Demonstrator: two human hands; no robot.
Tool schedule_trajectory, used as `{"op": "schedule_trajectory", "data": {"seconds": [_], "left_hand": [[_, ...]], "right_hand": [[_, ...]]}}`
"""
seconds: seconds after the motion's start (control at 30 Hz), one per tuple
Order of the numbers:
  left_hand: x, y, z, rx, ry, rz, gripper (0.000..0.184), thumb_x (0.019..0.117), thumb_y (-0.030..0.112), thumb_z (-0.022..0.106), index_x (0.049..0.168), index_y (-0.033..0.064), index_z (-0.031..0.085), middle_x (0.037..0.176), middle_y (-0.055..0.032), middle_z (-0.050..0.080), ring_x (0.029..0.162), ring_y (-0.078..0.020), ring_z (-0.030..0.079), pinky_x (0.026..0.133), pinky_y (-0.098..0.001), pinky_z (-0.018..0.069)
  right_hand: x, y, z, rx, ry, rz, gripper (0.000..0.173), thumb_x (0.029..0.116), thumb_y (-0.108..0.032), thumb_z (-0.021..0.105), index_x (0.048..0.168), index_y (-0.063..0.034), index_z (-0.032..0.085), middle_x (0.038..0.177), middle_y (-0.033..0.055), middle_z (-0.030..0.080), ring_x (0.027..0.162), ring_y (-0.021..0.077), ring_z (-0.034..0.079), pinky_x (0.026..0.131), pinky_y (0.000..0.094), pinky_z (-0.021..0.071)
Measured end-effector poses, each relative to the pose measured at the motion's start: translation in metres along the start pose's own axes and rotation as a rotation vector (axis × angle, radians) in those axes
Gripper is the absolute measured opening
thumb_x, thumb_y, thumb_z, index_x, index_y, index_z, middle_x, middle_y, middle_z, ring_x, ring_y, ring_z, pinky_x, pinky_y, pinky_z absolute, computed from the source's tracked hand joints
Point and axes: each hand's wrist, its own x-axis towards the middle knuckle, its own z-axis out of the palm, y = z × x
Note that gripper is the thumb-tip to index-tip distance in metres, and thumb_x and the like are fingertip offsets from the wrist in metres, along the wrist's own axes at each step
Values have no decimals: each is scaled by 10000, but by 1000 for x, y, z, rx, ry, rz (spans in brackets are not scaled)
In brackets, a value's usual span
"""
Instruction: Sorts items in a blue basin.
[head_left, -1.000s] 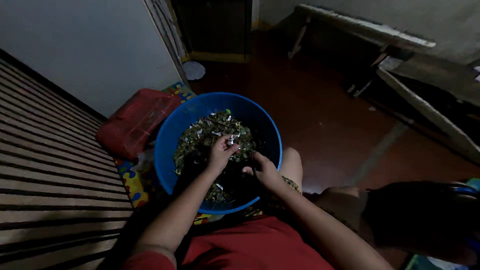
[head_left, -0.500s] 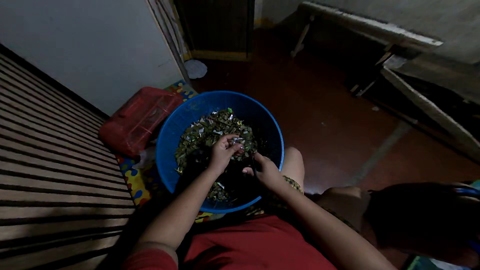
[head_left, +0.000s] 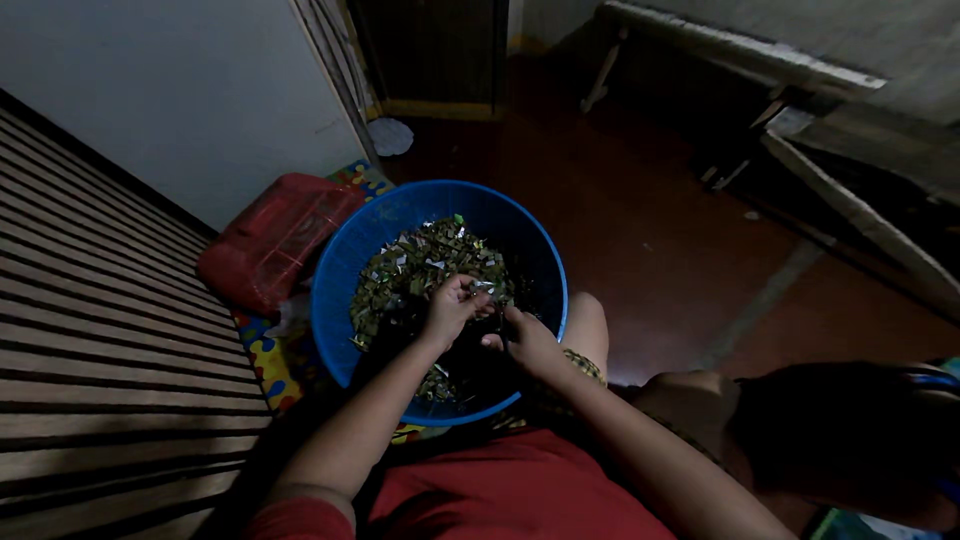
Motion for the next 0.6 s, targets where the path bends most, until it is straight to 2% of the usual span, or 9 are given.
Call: {"op": "schedule_trajectory", "data": {"seconds": [0.13,0.33,0.6], "left_hand": [[-1,-1,1,6,-52,-20,184,937,-16,698,1082,-41,587,898,-92,723,757,-169,733,733,-321,633],[-2,0,0,56,-119,-48,106,956,10,680,1036,-35,627,892,-63,717,737,-132,717,726,-297,624],[1,-2,-2,28,-98,-71,108,974,20,661,1057,-32,612,879,-66,714,724,-134,713,718,-303,622]], "right_hand": [[3,5,2,50,28,-4,740,902,-713,583,1255,-64,605,1073,155,657,1037,324,638,908,546,514],[2,7,2,111,47,-4,689,915,-689,587,1222,-73,613,1042,141,657,991,303,643,877,534,523],[-1,6,4,128,105,-46,522,924,-550,681,1121,-67,658,885,89,666,815,229,651,774,470,538]]}}
